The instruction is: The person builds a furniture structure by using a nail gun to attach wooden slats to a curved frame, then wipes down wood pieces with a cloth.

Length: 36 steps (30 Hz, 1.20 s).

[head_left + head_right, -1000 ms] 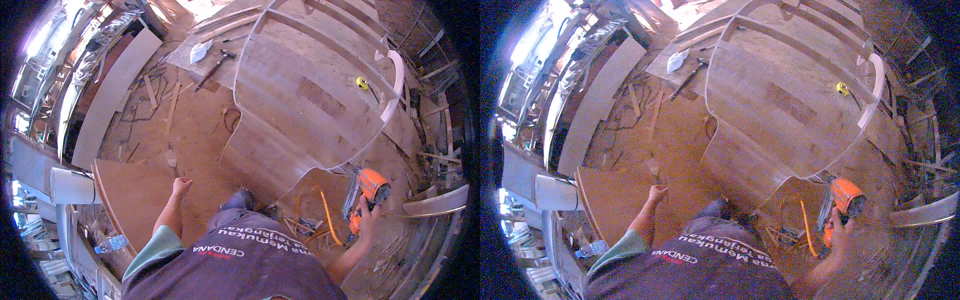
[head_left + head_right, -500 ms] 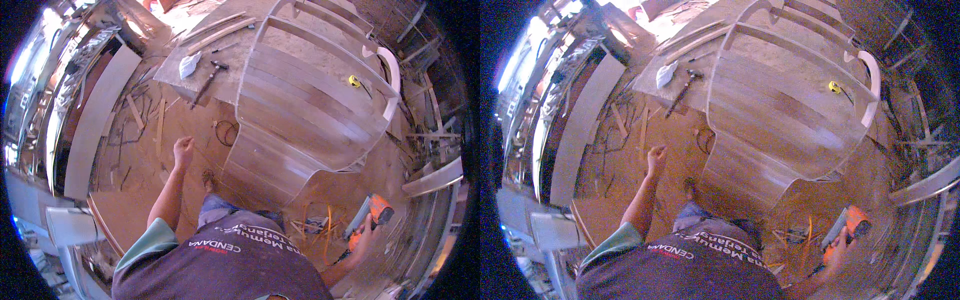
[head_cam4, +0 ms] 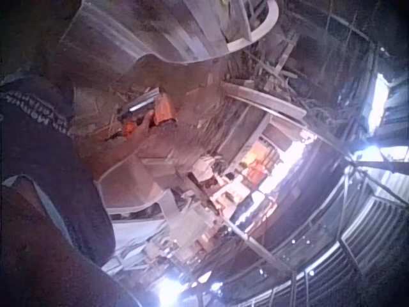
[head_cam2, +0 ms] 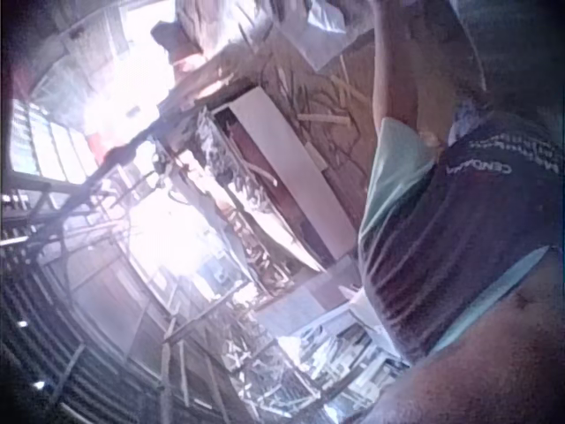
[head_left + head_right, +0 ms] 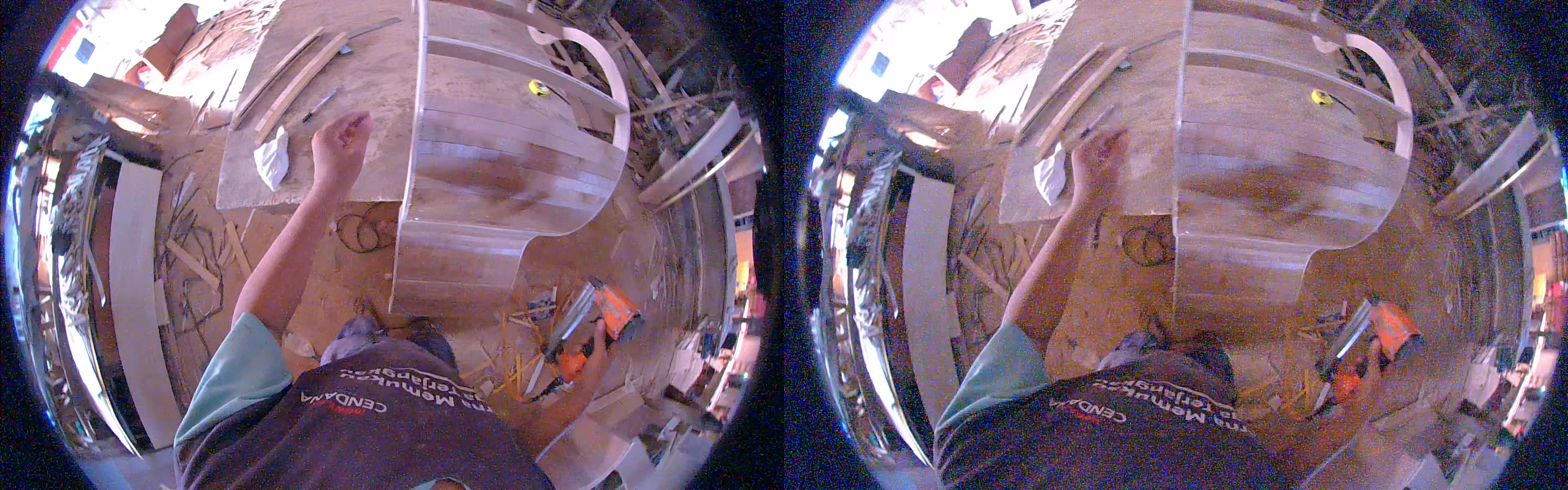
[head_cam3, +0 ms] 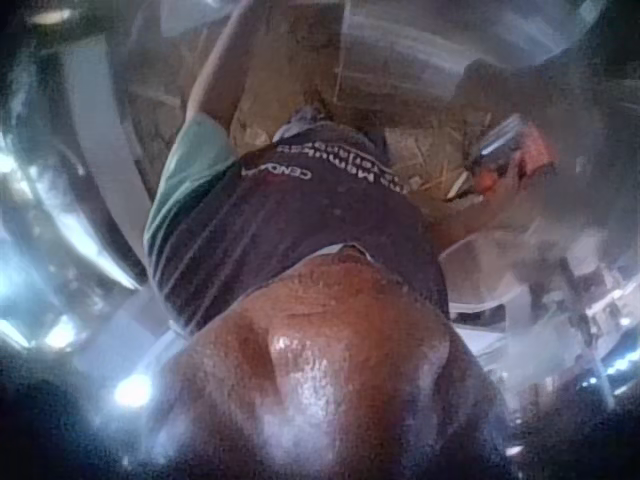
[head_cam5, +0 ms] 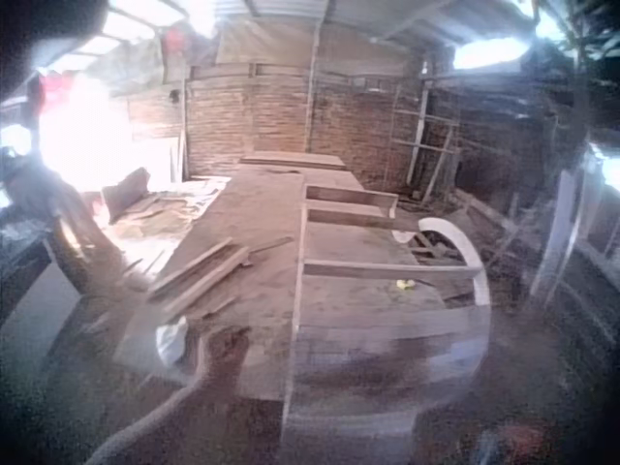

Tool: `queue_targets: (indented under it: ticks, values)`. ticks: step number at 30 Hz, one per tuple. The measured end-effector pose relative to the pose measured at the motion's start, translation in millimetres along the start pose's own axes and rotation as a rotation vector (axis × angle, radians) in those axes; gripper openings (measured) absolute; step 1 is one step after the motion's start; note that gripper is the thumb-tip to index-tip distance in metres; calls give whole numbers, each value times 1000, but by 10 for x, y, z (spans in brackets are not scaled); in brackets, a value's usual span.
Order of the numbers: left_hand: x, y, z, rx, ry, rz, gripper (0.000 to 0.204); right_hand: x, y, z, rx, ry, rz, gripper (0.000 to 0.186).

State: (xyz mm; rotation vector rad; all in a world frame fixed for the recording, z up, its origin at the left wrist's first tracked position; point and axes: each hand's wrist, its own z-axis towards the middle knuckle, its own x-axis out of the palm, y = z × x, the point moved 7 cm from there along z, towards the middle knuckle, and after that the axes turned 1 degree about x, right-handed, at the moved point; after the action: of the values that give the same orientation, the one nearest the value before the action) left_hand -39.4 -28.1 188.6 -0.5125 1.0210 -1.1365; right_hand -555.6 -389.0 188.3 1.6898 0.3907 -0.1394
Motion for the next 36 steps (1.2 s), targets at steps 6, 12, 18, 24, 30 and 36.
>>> queue_targets:
  ticks: [6,12,18,24,30,36]
  values:
    - [513,-1134,265,633,171,85,22,286,-97,-38,64,198,17,34]
    - [1436,-1395,556,750,589,155,15,462,34,18,-117,125,-221,28]
    - [1960,-1116,743,383,1040,270,20,897,310,-213,42,23,142,26]
    - [2049,-1052,779,341,1146,89,21,1052,177,-123,10,117,67,27]
    - [2064,-927,817,321,1075,-44,21,1343,415,-106,28,-43,121,28]
    - [1981,-992,769,397,1095,107,21,1353,732,189,85,55,144,23]
